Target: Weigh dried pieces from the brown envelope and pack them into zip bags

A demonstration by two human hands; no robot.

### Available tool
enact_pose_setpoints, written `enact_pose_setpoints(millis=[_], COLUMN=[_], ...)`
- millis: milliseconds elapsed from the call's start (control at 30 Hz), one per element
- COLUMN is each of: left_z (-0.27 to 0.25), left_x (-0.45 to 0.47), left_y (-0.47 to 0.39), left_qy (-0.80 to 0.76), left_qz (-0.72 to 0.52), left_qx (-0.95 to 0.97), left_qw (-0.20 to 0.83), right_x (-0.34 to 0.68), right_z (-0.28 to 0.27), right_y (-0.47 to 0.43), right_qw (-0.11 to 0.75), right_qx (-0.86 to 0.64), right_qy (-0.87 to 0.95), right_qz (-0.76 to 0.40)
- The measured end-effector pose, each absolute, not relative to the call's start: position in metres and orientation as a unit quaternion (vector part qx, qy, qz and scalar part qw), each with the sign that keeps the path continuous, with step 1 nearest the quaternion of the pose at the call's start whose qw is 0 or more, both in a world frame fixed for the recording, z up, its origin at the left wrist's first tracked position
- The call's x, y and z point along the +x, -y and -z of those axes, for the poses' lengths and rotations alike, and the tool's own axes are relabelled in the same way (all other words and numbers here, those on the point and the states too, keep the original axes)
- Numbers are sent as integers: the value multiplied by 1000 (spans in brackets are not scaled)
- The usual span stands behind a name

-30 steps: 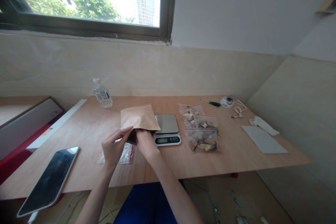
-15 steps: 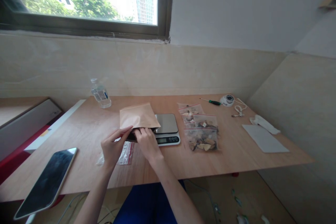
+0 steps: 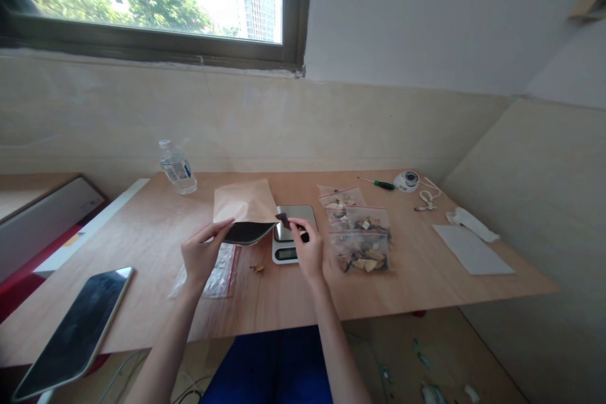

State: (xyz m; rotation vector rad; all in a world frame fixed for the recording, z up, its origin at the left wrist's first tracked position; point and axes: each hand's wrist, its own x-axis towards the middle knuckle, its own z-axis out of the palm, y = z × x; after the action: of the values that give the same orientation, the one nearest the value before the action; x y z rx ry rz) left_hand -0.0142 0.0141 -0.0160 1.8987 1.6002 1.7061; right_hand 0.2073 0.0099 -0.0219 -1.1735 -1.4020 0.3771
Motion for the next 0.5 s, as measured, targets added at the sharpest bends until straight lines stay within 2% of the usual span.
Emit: enact_pose_setpoints(millis=[100,233,500], left_z=[17,18,20], left_x=[-14,-15,-21], left_y=[-15,-16,-20], left_qy=[-530,-532,-540], left_qz=[-566,-564,-579], left_qx=[629,629,608], left_qw=[56,55,56], right_x=[220,226,236], right_z=[34,49,61], right_y=[-35,-58,-70], right_qw=[557,474,455], right_qx=[-530,-526,-527], right_qy=[629,697,710], right_qz=[-118,-113,-109])
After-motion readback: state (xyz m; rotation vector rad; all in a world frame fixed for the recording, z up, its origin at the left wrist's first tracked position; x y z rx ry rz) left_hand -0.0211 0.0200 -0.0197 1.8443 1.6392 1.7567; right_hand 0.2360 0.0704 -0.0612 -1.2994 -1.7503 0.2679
